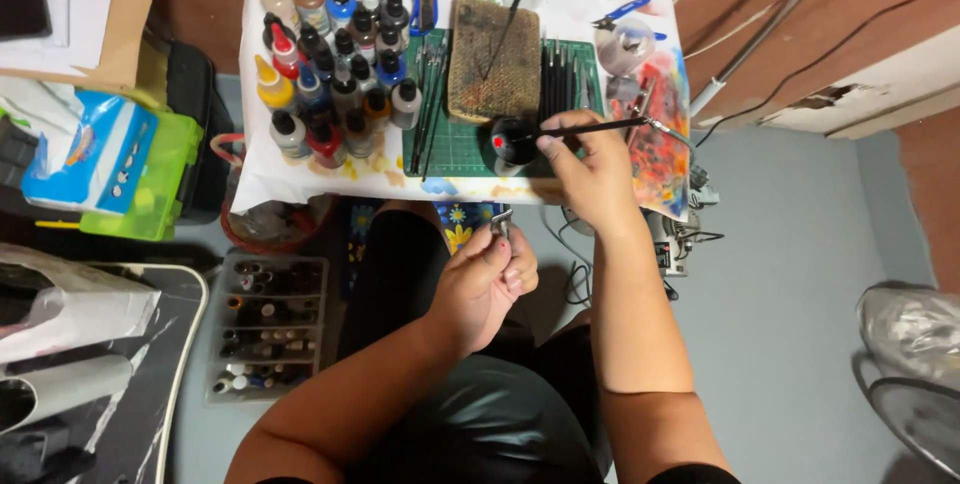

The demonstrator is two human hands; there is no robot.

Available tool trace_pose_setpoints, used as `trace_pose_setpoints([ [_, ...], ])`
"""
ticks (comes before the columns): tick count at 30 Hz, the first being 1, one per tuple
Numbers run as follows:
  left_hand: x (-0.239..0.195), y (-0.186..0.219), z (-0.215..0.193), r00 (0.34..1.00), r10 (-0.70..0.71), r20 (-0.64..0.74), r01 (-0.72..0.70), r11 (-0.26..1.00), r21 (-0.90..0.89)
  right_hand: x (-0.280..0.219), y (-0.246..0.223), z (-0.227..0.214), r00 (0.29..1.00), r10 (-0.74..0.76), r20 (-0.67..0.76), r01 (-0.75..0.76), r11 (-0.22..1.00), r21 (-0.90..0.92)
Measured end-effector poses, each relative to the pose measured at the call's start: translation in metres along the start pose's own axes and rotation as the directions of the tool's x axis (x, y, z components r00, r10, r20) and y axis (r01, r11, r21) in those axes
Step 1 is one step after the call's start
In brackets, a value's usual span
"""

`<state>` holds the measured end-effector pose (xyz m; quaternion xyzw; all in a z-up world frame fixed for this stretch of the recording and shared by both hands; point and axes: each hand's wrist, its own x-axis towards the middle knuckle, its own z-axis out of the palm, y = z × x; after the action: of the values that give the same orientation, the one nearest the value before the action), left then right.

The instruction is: Painting a small miniature component with a fine-tipped brush at a dedicated hobbyist workstation.

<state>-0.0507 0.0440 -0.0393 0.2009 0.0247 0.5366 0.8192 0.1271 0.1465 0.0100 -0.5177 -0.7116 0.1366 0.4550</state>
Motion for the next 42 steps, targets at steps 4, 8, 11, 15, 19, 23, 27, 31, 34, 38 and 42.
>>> trace_pose_setpoints([
  [4, 0.004, -0.004, -0.008, 0.996, 0.094, -0.007, -0.092, 0.984, 0.15, -0.01, 0.003, -0.004, 0.992, -0.013, -0.125, 0.041, 0.973, 0.228],
  [8, 0.009, -0.004, -0.006, 0.989, 0.15, -0.008, -0.145, 0.966, 0.212, -0.05, -0.021, -0.002, 0.964, 0.07, -0.255, 0.128, 0.721, 0.681],
  [11, 0.008, -0.004, 0.002, 0.988, 0.148, 0.034, -0.152, 0.96, 0.237, -0.078, -0.056, -0.002, 0.975, 0.035, -0.222, 0.166, 0.556, 0.815],
  [15, 0.004, -0.006, 0.011, 0.992, 0.128, 0.002, -0.127, 0.979, 0.158, -0.096, -0.079, 0.0, 0.954, -0.107, -0.279, 0.275, 0.682, 0.678],
  [19, 0.003, -0.007, 0.013, 0.992, 0.115, 0.052, -0.123, 0.975, 0.187, -0.098, -0.081, -0.002, 0.945, -0.16, -0.284, 0.303, 0.752, 0.585],
  [23, 0.002, -0.002, 0.017, 0.991, 0.117, 0.072, -0.129, 0.97, 0.205, -0.098, -0.081, -0.002, 0.94, -0.177, -0.291, 0.318, 0.764, 0.561],
  [27, 0.002, -0.007, 0.013, 0.992, 0.103, 0.071, -0.117, 0.963, 0.241, -0.098, -0.081, -0.001, 0.932, -0.193, -0.307, 0.338, 0.771, 0.54],
  [31, 0.001, -0.008, 0.013, 0.992, 0.107, 0.071, -0.122, 0.959, 0.255, -0.099, -0.08, -0.001, 0.926, -0.201, -0.319, 0.35, 0.774, 0.527],
  [34, 0.002, -0.004, 0.018, 0.992, 0.1, 0.076, -0.116, 0.96, 0.256, -0.099, -0.078, -0.003, 0.927, -0.205, -0.315, 0.349, 0.778, 0.522],
  [38, 0.001, -0.008, 0.015, 0.994, 0.087, 0.065, -0.101, 0.963, 0.251, -0.099, -0.079, -0.003, 0.925, -0.205, -0.321, 0.354, 0.774, 0.524],
  [42, 0.001, -0.007, 0.017, 0.994, 0.09, 0.06, -0.102, 0.964, 0.247, -0.098, -0.081, -0.004, 0.926, -0.202, -0.318, 0.351, 0.767, 0.536],
])
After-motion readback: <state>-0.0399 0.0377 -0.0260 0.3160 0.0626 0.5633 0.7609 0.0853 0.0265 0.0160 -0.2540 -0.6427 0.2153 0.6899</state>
